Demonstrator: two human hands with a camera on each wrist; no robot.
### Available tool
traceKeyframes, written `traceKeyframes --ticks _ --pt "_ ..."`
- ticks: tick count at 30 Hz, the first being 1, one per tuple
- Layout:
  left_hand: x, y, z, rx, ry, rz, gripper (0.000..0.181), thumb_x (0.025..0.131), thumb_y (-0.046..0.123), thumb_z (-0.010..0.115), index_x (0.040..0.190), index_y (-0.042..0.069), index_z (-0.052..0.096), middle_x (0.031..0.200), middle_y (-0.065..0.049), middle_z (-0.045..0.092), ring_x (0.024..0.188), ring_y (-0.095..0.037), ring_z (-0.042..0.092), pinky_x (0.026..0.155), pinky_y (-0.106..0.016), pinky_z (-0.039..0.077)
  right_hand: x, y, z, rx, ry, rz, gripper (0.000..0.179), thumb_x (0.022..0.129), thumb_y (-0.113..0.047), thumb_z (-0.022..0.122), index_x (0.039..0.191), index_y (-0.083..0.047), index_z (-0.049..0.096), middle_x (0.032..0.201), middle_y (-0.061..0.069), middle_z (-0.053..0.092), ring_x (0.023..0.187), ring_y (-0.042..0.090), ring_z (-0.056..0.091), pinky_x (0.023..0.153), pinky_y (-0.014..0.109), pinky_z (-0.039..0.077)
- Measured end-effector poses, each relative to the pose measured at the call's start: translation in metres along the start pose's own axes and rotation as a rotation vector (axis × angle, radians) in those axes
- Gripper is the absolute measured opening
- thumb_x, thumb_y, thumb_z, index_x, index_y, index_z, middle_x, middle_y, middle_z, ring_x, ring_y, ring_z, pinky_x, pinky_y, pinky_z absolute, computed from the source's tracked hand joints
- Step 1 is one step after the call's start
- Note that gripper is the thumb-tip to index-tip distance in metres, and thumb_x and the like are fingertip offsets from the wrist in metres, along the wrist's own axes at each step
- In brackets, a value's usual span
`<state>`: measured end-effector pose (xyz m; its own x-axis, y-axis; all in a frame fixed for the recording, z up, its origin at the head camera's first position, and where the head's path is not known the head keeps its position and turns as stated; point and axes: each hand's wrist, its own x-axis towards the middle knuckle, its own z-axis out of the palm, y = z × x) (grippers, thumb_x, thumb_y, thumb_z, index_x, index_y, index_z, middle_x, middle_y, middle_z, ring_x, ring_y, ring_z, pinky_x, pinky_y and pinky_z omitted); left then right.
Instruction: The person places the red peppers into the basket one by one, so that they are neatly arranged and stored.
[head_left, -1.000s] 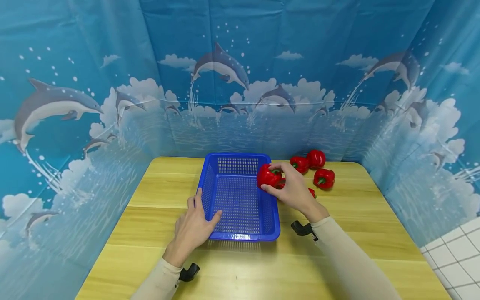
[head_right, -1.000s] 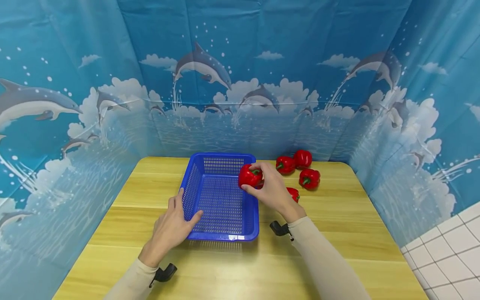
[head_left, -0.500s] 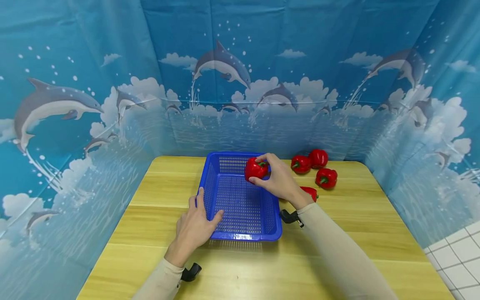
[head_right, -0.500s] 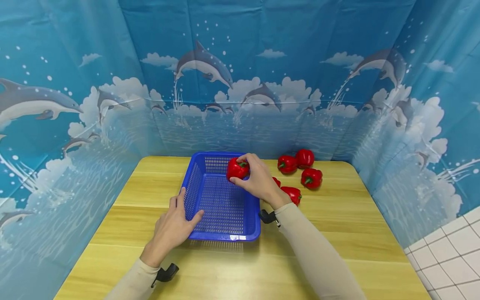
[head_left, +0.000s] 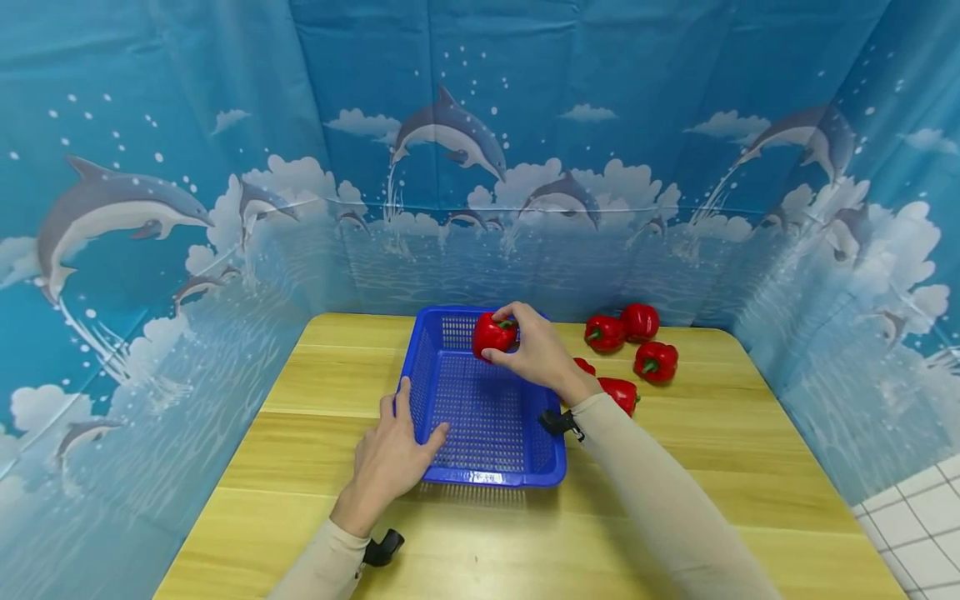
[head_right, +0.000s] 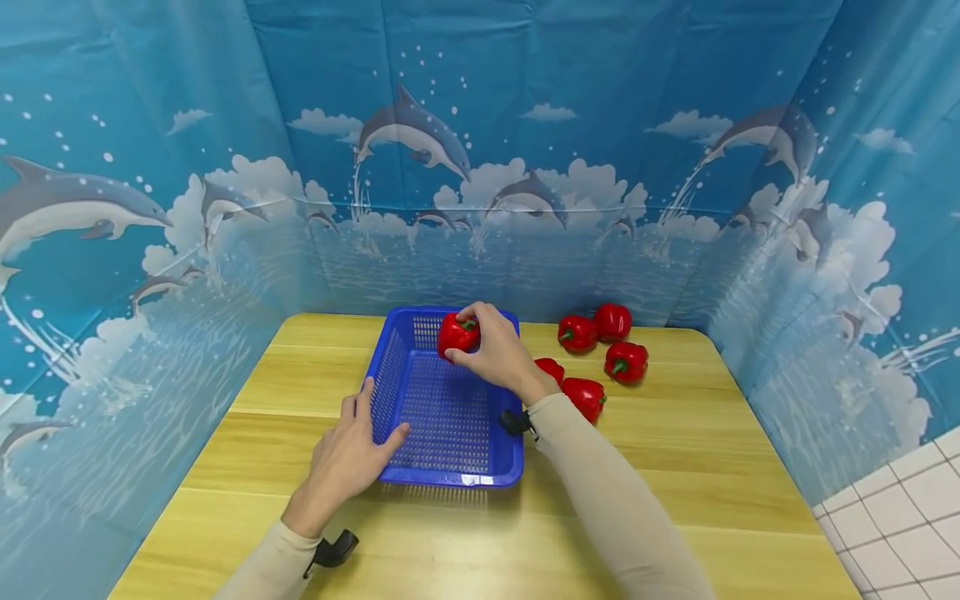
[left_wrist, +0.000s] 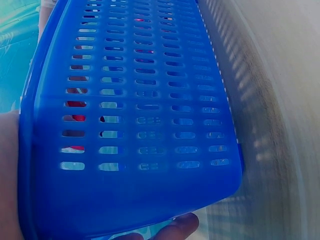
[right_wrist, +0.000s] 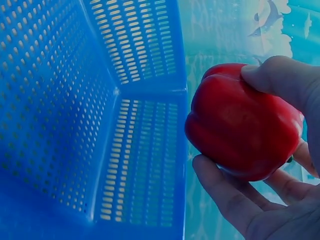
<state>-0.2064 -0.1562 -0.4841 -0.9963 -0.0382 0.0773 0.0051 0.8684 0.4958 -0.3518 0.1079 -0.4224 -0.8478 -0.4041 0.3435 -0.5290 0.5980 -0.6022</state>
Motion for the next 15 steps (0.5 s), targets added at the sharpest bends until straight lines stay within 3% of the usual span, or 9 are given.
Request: traceKeyframes --ticks 9,15 --pt "-0.001 0.0 0.0 0.006 0.01 0.006 0.113 0.109 0.064 0.072 0.187 0.006 0.015 0.174 -0.03 0.046 0.056 -0.023 0.053 0.048 -0.033 0.044 0.017 -0.003 0.02 0.079 -0.049 0.023 0.063 0.101 -0.023 0.095 0.151 -0.007 0.06 0.149 0.016 0.069 0.13 0.035 0.075 0.107 0.053 0.069" --pt "-0.001 0.0 0.0 0.007 0.01 -0.001 0.113 0.108 0.065 0.071 0.188 0.007 0.015 0.175 -0.029 0.046 0.055 -0.023 0.053 0.048 -0.033 0.044 0.03 -0.002 0.035 0.094 -0.083 0.07 0.076 0.102 -0.025 0.094 0.163 -0.004 0.054 0.157 0.018 0.065 0.14 0.037 0.071 0.113 0.056 0.067"
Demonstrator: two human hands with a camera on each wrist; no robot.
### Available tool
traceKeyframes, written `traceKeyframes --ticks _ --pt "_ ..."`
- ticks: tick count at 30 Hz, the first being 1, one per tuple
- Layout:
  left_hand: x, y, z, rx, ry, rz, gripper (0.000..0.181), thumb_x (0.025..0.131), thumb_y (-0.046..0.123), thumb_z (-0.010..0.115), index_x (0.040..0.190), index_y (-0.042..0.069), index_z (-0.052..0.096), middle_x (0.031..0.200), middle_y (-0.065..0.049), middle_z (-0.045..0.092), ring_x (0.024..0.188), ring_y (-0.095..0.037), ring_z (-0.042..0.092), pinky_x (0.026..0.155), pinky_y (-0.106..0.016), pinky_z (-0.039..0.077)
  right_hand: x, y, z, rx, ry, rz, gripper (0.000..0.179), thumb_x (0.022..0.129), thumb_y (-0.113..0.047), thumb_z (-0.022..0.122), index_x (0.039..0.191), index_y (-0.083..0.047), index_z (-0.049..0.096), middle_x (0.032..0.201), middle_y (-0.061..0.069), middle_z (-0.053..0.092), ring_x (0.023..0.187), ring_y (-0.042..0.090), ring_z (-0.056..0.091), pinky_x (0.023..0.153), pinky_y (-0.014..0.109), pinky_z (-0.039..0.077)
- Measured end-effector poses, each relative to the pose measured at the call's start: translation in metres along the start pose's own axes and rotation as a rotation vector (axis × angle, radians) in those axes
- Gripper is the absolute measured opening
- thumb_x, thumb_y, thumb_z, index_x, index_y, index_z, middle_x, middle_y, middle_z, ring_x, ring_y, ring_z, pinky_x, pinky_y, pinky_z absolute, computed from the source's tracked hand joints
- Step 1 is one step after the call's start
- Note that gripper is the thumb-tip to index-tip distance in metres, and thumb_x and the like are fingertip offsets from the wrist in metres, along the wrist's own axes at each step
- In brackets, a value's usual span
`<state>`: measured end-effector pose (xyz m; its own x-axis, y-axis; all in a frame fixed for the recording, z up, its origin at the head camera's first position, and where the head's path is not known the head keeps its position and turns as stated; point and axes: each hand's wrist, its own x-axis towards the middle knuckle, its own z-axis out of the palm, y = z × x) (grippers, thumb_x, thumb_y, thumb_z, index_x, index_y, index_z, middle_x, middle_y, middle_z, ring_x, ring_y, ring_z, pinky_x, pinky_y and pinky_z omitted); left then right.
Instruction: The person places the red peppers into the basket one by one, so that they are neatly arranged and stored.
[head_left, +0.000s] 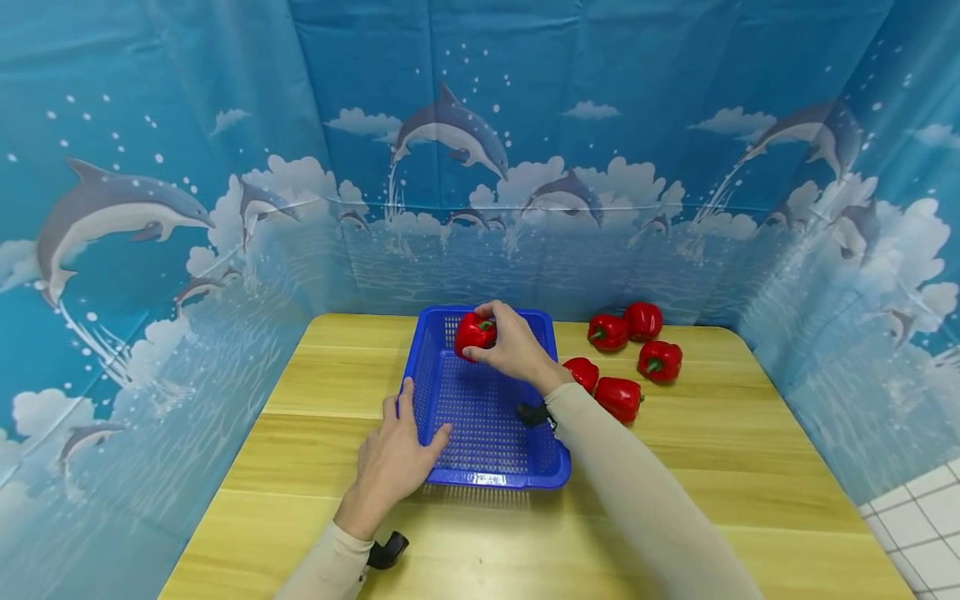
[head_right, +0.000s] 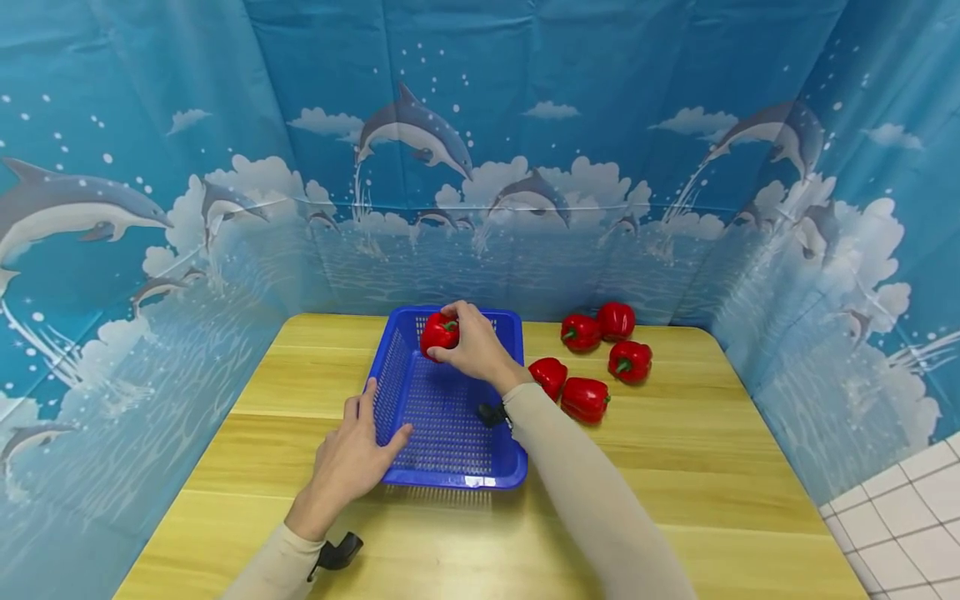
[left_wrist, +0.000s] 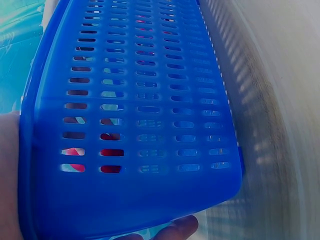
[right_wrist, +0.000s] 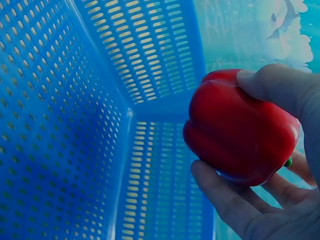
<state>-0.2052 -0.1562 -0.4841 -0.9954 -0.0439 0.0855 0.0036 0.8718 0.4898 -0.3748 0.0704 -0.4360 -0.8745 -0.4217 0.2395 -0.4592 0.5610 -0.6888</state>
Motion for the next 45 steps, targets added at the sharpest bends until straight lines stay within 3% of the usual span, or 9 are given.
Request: traceKeyframes --ticks 4,11,27,38,45 --pt "0.0 0.0 0.0 -0.003 0.006 0.003 0.113 0.108 0.065 0.071 0.188 0.007 0.015 0.175 -0.029 0.045 0.054 -0.023 0.052 0.047 -0.033 0.044 0.008 0.0 0.009 -0.032 -0.014 0.043 0.084 0.102 -0.029 0.093 0.17 -0.003 0.052 0.159 0.02 0.062 0.142 0.04 0.068 0.115 0.059 0.065" --pt "0.001 0.0 -0.001 -0.003 0.006 0.0 0.113 0.109 0.066 0.071 0.188 0.008 0.014 0.175 -0.029 0.046 0.056 -0.023 0.052 0.048 -0.033 0.044 0.021 0.003 0.02 -0.061 -0.045 0.096 0.075 0.099 -0.031 0.095 0.163 -0.009 0.062 0.156 0.019 0.065 0.142 0.041 0.065 0.115 0.06 0.065" --pt "0.0 0.0 -0.001 0.005 0.02 0.006 0.112 0.109 0.065 0.071 0.187 0.007 0.017 0.172 -0.029 0.048 0.056 -0.025 0.053 0.049 -0.034 0.045 0.043 0.01 0.043 -0.094 -0.083 0.118 0.076 0.097 -0.026 0.098 0.164 -0.015 0.064 0.158 0.021 0.066 0.147 0.044 0.064 0.12 0.063 0.061" --pt "0.0 0.001 0.0 0.007 0.026 0.007 0.112 0.108 0.064 0.071 0.187 0.007 0.017 0.17 -0.029 0.049 0.055 -0.023 0.051 0.047 -0.031 0.043 0.041 0.02 0.049 -0.121 -0.125 0.114 0.072 0.101 -0.022 0.094 0.167 -0.02 0.064 0.155 0.021 0.065 0.139 0.039 0.066 0.122 0.059 0.06" --pt "0.001 0.001 0.001 0.004 0.016 -0.007 0.111 0.109 0.065 0.071 0.187 0.007 0.018 0.17 -0.03 0.05 0.055 -0.023 0.051 0.047 -0.032 0.043 0.043 0.02 0.049 -0.141 -0.129 0.126 0.074 0.101 -0.024 0.095 0.168 -0.016 0.062 0.16 0.021 0.064 0.147 0.04 0.064 0.127 0.06 0.057"
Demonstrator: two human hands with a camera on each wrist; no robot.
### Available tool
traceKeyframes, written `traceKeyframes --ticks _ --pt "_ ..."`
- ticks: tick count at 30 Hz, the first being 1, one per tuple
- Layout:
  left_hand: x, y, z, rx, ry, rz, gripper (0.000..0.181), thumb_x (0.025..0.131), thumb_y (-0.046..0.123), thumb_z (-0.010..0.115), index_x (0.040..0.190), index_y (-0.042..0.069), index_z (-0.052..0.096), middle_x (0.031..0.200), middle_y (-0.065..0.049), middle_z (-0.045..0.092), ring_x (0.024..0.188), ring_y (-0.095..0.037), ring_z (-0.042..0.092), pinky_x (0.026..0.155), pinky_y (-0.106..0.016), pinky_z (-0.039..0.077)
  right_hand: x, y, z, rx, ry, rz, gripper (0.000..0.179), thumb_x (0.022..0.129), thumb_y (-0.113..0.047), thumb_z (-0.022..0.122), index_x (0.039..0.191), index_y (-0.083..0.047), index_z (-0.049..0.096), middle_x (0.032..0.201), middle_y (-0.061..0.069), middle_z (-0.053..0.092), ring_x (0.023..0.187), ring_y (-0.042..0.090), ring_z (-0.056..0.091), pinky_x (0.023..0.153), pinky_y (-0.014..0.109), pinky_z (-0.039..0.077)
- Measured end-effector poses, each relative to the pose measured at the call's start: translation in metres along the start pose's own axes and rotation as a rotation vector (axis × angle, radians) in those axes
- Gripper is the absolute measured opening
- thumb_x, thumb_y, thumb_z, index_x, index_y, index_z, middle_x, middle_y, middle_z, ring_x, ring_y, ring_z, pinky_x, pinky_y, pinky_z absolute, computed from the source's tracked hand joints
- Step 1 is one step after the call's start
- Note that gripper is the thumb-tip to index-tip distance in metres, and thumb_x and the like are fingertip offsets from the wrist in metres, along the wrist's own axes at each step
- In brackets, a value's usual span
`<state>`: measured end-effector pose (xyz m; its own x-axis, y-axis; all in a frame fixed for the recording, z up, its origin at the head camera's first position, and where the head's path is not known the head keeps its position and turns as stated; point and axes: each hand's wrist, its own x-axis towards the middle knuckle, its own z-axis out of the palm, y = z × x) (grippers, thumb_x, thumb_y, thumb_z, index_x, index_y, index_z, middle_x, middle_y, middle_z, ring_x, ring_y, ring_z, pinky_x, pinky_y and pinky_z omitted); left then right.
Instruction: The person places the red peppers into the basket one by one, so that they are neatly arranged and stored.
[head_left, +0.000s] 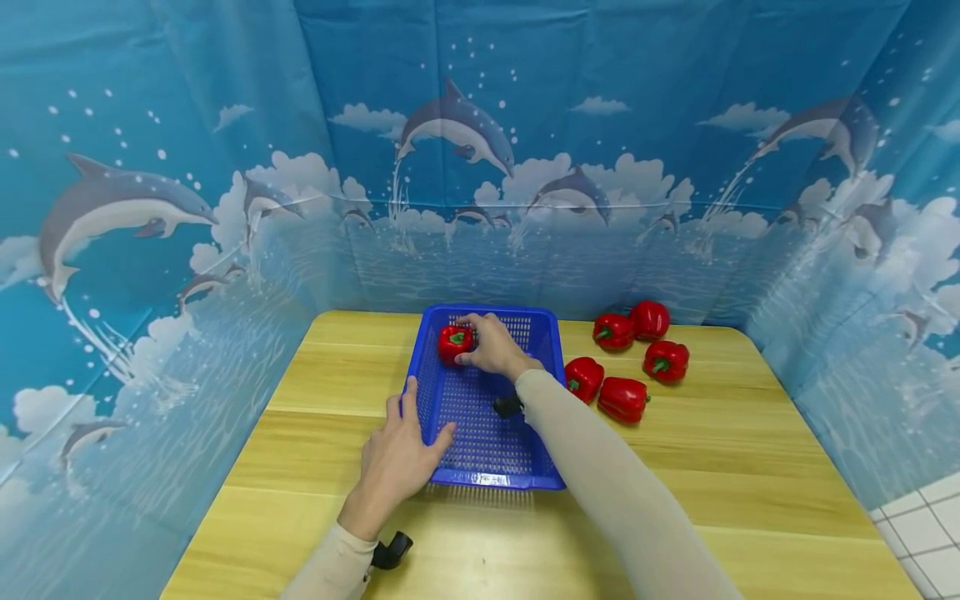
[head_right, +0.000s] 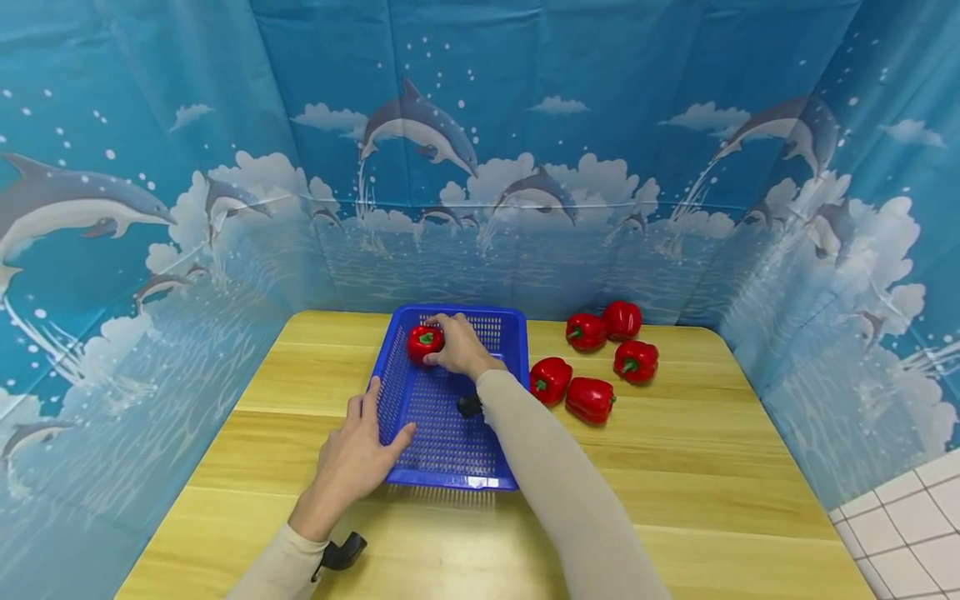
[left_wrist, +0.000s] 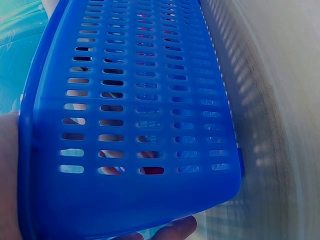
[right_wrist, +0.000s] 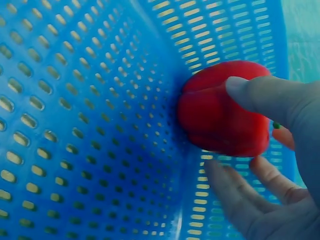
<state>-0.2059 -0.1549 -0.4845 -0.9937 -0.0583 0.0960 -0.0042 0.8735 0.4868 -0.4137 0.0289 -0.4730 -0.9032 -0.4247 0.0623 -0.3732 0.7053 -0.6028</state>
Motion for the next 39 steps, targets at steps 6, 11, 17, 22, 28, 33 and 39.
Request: traceKeyframes --ticks 6,11,17,22,28,33,39 --pt "-0.001 0.0 0.0 -0.002 -0.009 -0.007 0.112 0.109 0.065 0.071 0.188 0.008 0.016 0.171 -0.029 0.049 0.056 -0.023 0.052 0.048 -0.032 0.044 -0.002 -0.006 -0.007 -0.019 0.008 0.005 0.075 0.101 -0.027 0.095 0.167 -0.013 0.062 0.163 0.022 0.062 0.151 0.04 0.062 0.129 0.059 0.055" --pt "-0.001 0.0 0.0 -0.006 -0.004 -0.002 0.112 0.108 0.065 0.071 0.188 0.008 0.015 0.171 -0.029 0.049 0.056 -0.023 0.052 0.048 -0.033 0.043 -0.007 -0.012 -0.017 0.008 0.038 0.004 0.075 0.101 -0.028 0.095 0.167 -0.014 0.062 0.164 0.022 0.06 0.151 0.041 0.062 0.129 0.06 0.054" --pt "-0.001 0.0 0.001 -0.007 -0.006 -0.003 0.112 0.109 0.065 0.07 0.188 0.009 0.014 0.172 -0.03 0.048 0.057 -0.023 0.053 0.048 -0.033 0.044 -0.022 -0.015 -0.032 0.092 0.036 0.004 0.069 0.103 -0.028 0.092 0.165 -0.013 0.064 0.16 0.023 0.06 0.143 0.042 0.063 0.122 0.062 0.058" --pt "-0.002 0.002 0.001 0.001 -0.007 -0.006 0.111 0.11 0.063 0.071 0.188 0.009 0.014 0.172 -0.031 0.048 0.059 -0.025 0.055 0.049 -0.033 0.044 -0.035 -0.014 -0.045 0.153 0.028 -0.021 0.064 0.107 -0.029 0.089 0.163 -0.013 0.064 0.164 0.023 0.057 0.146 0.045 0.065 0.12 0.062 0.059" --pt "-0.002 0.002 0.001 0.012 -0.017 -0.005 0.111 0.11 0.061 0.072 0.188 0.008 0.014 0.172 -0.032 0.047 0.063 -0.027 0.058 0.052 -0.034 0.047 -0.048 -0.012 -0.057 0.188 0.036 -0.048 0.063 0.106 -0.028 0.089 0.162 -0.011 0.065 0.165 0.023 0.059 0.151 0.045 0.066 0.122 0.062 0.06" --pt "-0.002 0.002 0.001 0.016 -0.028 -0.001 0.11 0.111 0.06 0.071 0.188 0.008 0.013 0.173 -0.033 0.046 0.065 -0.027 0.059 0.053 -0.034 0.047 -0.063 -0.01 -0.067 0.203 0.055 -0.058 0.06 0.107 -0.028 0.088 0.161 -0.012 0.066 0.165 0.023 0.059 0.153 0.049 0.064 0.122 0.064 0.059" --pt "-0.001 0.002 0.0 0.022 -0.013 0.004 0.109 0.111 0.062 0.069 0.188 0.008 0.014 0.173 -0.033 0.046 0.066 -0.027 0.059 0.054 -0.035 0.048 -0.08 -0.002 -0.079 0.175 0.1 -0.09 0.059 0.107 -0.028 0.088 0.16 -0.012 0.067 0.163 0.02 0.06 0.151 0.048 0.066 0.12 0.063 0.061"
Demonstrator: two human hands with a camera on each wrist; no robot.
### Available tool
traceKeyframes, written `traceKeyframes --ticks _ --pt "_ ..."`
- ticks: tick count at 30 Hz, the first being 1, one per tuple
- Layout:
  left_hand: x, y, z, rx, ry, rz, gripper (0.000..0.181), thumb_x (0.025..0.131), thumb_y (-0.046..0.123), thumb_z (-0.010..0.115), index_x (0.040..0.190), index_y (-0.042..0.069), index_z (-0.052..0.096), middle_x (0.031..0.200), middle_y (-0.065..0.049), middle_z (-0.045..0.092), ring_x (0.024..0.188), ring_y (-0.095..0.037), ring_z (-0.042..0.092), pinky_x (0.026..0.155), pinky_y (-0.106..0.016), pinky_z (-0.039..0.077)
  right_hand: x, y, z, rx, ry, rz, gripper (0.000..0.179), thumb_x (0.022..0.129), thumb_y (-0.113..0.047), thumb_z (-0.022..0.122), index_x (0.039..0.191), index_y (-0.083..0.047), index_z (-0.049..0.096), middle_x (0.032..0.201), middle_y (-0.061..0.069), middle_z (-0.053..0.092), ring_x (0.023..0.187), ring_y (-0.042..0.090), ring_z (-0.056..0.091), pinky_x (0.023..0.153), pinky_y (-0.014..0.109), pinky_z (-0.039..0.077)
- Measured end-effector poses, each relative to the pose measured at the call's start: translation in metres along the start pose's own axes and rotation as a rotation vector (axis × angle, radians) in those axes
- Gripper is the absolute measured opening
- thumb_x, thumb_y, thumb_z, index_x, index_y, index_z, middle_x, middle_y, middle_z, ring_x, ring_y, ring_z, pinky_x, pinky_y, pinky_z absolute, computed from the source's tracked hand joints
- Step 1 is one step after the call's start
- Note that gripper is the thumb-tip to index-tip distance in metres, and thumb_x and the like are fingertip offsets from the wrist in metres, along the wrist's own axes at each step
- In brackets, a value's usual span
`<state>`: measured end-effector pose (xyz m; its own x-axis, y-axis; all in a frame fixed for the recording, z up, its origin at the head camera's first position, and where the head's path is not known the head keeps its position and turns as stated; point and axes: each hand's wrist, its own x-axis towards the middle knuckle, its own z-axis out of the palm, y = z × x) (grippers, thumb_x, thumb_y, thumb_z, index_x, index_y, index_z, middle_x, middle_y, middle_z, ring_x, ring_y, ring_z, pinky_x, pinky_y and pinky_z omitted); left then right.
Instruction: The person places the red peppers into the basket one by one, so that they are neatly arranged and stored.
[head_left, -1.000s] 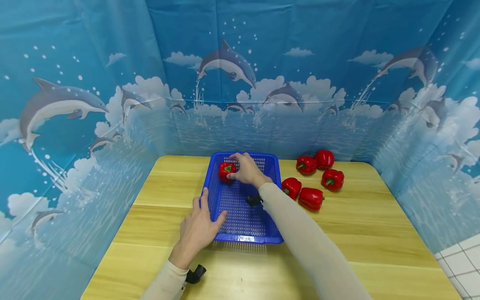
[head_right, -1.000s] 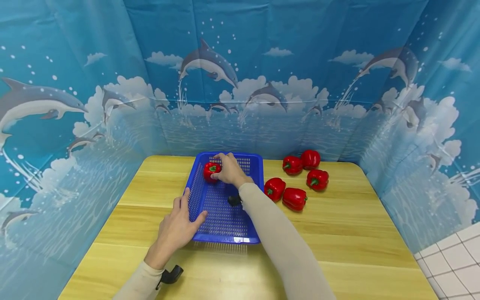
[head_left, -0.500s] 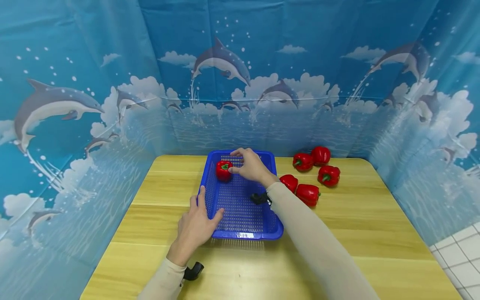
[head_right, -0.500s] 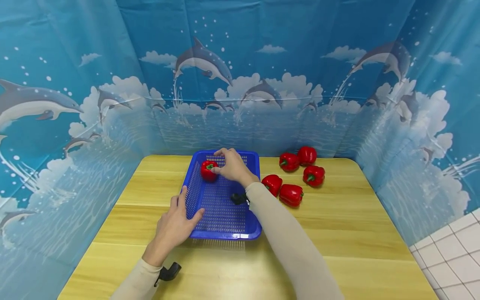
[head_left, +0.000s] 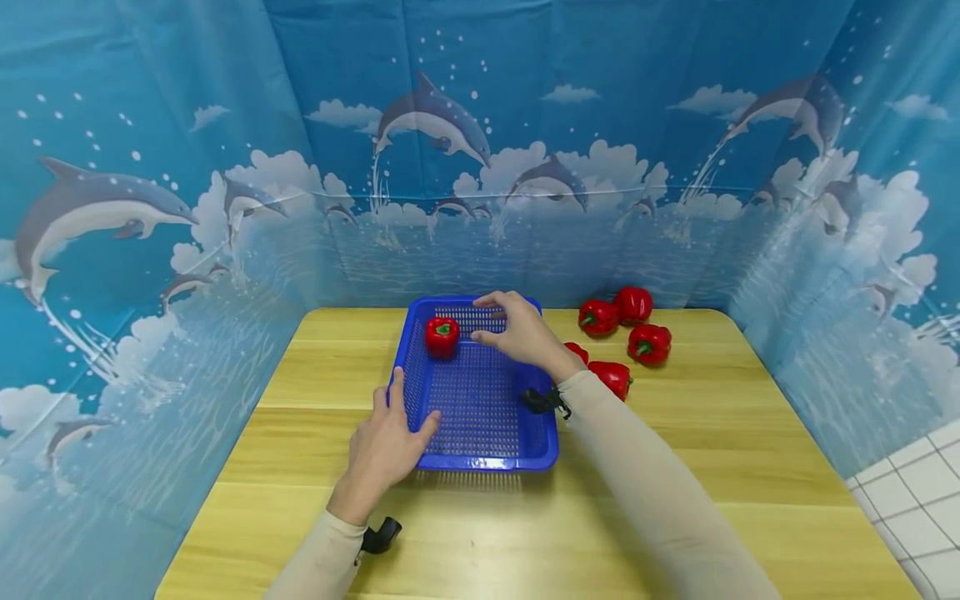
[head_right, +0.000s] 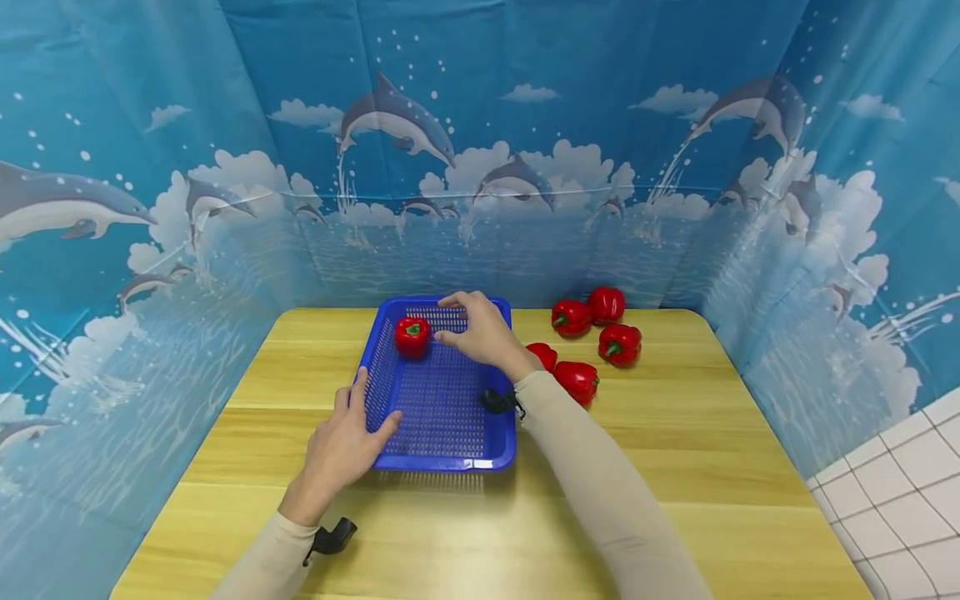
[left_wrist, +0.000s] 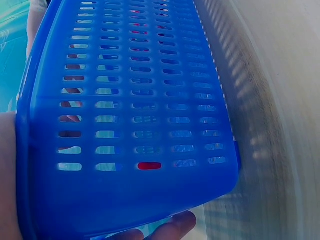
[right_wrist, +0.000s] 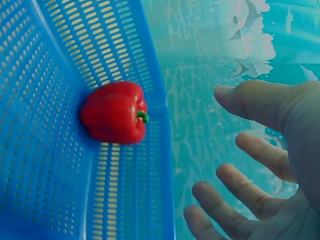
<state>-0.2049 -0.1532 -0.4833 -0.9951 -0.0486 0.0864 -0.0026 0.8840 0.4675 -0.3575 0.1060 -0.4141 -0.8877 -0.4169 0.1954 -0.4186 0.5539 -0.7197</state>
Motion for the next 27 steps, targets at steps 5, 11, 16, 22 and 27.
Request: traceKeyframes --ticks 5,11,16,22,27 --pt "0.002 0.001 -0.001 -0.001 -0.004 -0.008 0.109 0.111 0.06 0.07 0.188 0.009 0.014 0.173 -0.034 0.046 0.067 -0.028 0.06 0.054 -0.036 0.049 -0.013 0.005 -0.014 -0.015 0.022 -0.006 0.059 0.107 -0.027 0.088 0.161 -0.011 0.067 0.161 0.023 0.06 0.15 0.048 0.065 0.121 0.066 0.059" --pt "0.001 0.002 -0.002 0.0 -0.014 -0.022 0.109 0.11 0.06 0.071 0.188 0.01 0.014 0.173 -0.034 0.046 0.066 -0.03 0.059 0.054 -0.036 0.048 -0.027 0.015 -0.028 -0.027 0.026 -0.006 0.059 0.109 -0.026 0.086 0.162 -0.012 0.065 0.162 0.022 0.059 0.153 0.047 0.061 0.127 0.066 0.054" --pt "0.001 0.001 -0.002 0.004 -0.015 -0.02 0.11 0.11 0.061 0.071 0.188 0.009 0.014 0.173 -0.034 0.045 0.066 -0.029 0.059 0.053 -0.036 0.047 -0.038 0.027 -0.038 -0.045 0.03 0.005 0.059 0.108 -0.027 0.086 0.162 -0.011 0.066 0.162 0.02 0.062 0.154 0.046 0.06 0.131 0.067 0.05" --pt "0.001 0.001 -0.001 -0.004 -0.021 -0.017 0.111 0.11 0.062 0.07 0.189 0.01 0.011 0.174 -0.033 0.046 0.064 -0.027 0.058 0.052 -0.034 0.046 -0.051 0.047 -0.048 -0.06 0.038 0.022 0.058 0.108 -0.026 0.087 0.16 -0.011 0.067 0.163 0.02 0.062 0.156 0.049 0.06 0.132 0.069 0.048" --pt "0.0 0.001 0.0 -0.003 -0.013 -0.012 0.111 0.11 0.06 0.071 0.189 0.009 0.011 0.173 -0.033 0.046 0.063 -0.026 0.057 0.051 -0.034 0.045 -0.06 0.067 -0.056 -0.063 0.034 0.005 0.058 0.109 -0.028 0.086 0.16 -0.009 0.067 0.164 0.019 0.062 0.155 0.052 0.06 0.131 0.071 0.049"
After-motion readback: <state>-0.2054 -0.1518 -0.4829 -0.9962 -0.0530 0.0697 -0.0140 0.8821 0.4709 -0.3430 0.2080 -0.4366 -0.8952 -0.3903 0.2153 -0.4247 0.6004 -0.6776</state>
